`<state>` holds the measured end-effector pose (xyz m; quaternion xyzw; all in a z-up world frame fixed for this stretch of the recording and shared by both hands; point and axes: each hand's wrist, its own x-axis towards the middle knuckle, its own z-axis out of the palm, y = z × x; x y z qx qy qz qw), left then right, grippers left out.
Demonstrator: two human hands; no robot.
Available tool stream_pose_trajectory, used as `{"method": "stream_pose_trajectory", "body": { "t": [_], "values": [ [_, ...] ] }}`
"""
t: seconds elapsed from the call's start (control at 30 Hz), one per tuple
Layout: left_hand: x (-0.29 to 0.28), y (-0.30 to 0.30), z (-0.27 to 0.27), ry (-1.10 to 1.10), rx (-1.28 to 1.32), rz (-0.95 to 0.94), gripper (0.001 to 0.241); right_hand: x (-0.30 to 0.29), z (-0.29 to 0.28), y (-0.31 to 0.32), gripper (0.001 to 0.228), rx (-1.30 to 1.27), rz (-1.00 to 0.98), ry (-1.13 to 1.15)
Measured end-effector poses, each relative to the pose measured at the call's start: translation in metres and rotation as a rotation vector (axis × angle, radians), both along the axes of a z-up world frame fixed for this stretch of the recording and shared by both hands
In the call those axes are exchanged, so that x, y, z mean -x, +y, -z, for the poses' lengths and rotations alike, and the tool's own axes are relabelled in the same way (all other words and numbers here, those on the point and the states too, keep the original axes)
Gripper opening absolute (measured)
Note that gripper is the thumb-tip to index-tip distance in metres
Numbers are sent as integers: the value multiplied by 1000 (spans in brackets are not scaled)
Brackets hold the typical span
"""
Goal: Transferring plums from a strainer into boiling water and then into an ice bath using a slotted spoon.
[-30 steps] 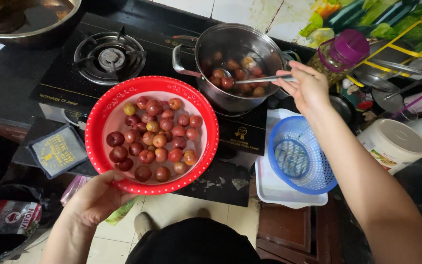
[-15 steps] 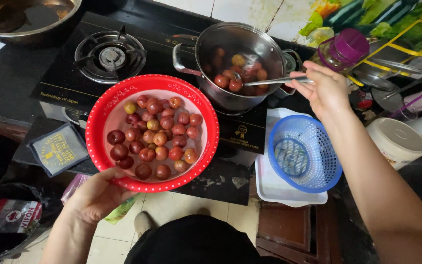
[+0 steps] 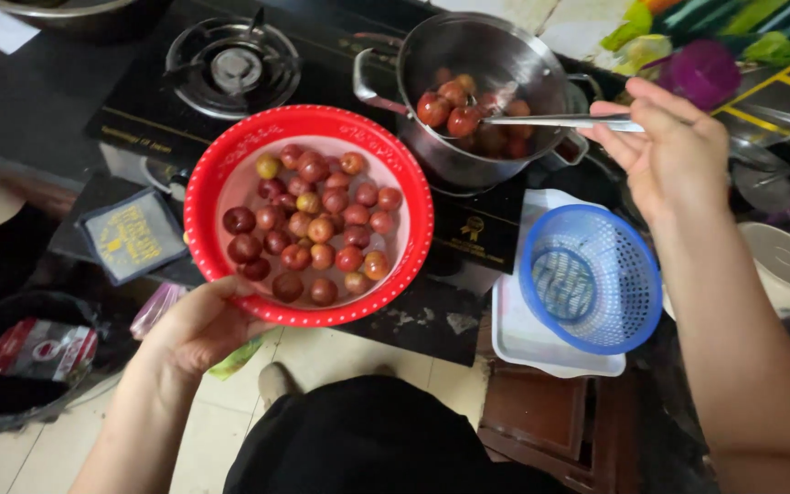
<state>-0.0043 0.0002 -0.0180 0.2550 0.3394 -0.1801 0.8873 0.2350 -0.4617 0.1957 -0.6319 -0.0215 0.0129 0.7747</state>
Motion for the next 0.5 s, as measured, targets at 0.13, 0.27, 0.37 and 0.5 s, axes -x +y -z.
{"method": "stream_pose_trajectory", "body": {
  "t": [0.13, 0.27, 0.37, 0.5],
  "values": [
    [-1, -10, -32, 15, -24, -8, 33, 32, 6, 49, 33, 58, -70, -10],
    [-2, -13, -37, -29, -6, 4, 40, 66, 31, 87, 33, 206, -247, -144],
    [-1, -3, -5, -66, 28, -1, 37, 90, 26, 91, 28, 470, -376, -475],
    [-3, -13, -37, -17, 14, 8, 41, 72, 25, 76, 28, 637, -308, -747]
  ]
}}
